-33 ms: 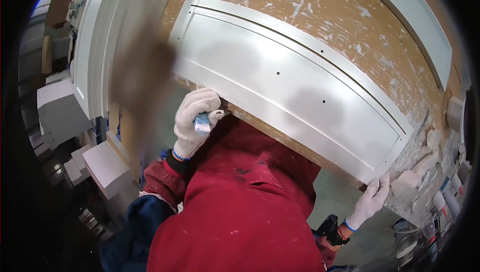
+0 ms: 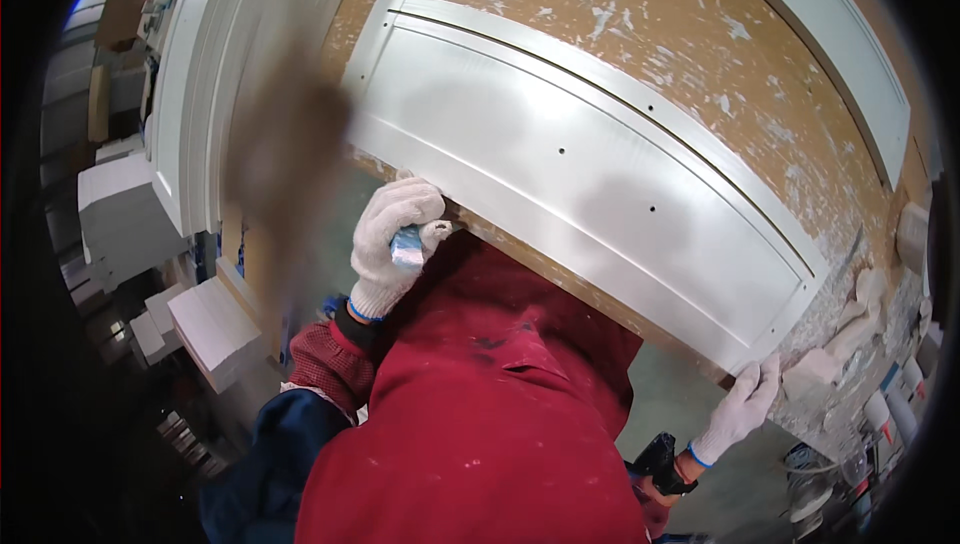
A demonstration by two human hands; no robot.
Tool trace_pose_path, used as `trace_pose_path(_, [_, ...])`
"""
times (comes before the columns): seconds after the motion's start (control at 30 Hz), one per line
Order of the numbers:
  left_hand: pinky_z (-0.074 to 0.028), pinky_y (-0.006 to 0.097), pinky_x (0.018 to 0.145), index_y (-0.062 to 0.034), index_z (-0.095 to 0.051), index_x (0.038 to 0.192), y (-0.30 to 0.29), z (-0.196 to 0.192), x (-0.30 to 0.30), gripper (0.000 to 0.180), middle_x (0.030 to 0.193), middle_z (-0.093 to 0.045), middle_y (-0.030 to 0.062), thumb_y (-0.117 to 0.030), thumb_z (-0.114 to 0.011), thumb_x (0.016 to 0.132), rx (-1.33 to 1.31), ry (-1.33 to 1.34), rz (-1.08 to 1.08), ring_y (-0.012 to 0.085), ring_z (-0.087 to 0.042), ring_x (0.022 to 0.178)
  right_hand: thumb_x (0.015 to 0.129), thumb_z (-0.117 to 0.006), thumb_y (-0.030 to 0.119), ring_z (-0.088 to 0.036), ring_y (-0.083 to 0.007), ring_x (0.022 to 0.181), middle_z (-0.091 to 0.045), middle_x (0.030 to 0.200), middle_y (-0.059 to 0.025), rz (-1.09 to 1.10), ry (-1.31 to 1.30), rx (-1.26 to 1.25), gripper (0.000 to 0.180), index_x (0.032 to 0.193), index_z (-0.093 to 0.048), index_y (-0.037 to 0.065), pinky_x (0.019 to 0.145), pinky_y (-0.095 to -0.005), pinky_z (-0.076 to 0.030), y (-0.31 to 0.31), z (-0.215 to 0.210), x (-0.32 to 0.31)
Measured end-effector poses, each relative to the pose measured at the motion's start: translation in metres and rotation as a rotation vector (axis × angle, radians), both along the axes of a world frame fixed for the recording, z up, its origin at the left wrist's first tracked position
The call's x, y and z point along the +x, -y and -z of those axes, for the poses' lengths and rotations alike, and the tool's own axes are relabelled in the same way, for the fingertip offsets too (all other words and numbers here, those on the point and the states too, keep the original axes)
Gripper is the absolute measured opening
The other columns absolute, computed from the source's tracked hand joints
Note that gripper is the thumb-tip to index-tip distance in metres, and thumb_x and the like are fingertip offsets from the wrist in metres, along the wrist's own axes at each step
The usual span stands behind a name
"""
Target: Finishing and repairing white wooden furniture panels by applying filler paste to imperfections and wiping them clean.
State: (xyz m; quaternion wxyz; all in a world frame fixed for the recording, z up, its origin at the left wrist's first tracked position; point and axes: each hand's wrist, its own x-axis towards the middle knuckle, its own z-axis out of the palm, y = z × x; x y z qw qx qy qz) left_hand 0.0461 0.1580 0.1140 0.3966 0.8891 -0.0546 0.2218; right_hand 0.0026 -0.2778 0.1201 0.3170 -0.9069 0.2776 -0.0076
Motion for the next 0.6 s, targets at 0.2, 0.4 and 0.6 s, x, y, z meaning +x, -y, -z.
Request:
trace_pose_path(0.2, [-0.051,0.039,0.082,-0.0013,-0.061,0.087,0.02,-0.018,0.026,0.024,0.084,-0.066,0.0115,-0.017,-0.075,0.076,0.021,-0.084,0.145,0.0281,-0.065,0.082,0.096,-0.05,0.015,-0.052,-0.0195,0.113,-0.055,0.124,-0.0162,0.074,0.03,0.002,0.038,0.126,-0.049,-0.007,0.097,-0.0303,-0.04,-0.001,-0.004,0.007])
trace_pose_path(0.4, [-0.052,0.034,0.076,-0.0034,-0.064,0.083,0.061,-0.032,0.051,0.018,0.084,-0.068,0.0096,-0.016,-0.075,0.076,-0.17,-0.264,0.322,0.0251,-0.065,0.078,0.092,-0.05,0.005,-0.056,-0.0206,0.104,-0.058,0.117,-0.0149,0.106,0.038,-0.021,0.031,0.122,-0.053,-0.005,0.091,-0.0309,-0.044,-0.003,-0.01,0.01])
trace_pose_path(0.6, [-0.05,0.029,0.073,0.0,-0.059,0.098,0.107,-0.027,0.045,0.021,0.094,-0.064,0.009,0.002,-0.066,0.077,-0.663,-0.825,0.359,0.0151,-0.062,0.084,0.082,-0.065,0.006,-0.06,-0.0257,0.094,-0.062,0.1,-0.013,-0.15,0.292,-0.101,0.022,0.104,-0.062,0.001,0.081,-0.0347,-0.048,-0.044,-0.022,0.033])
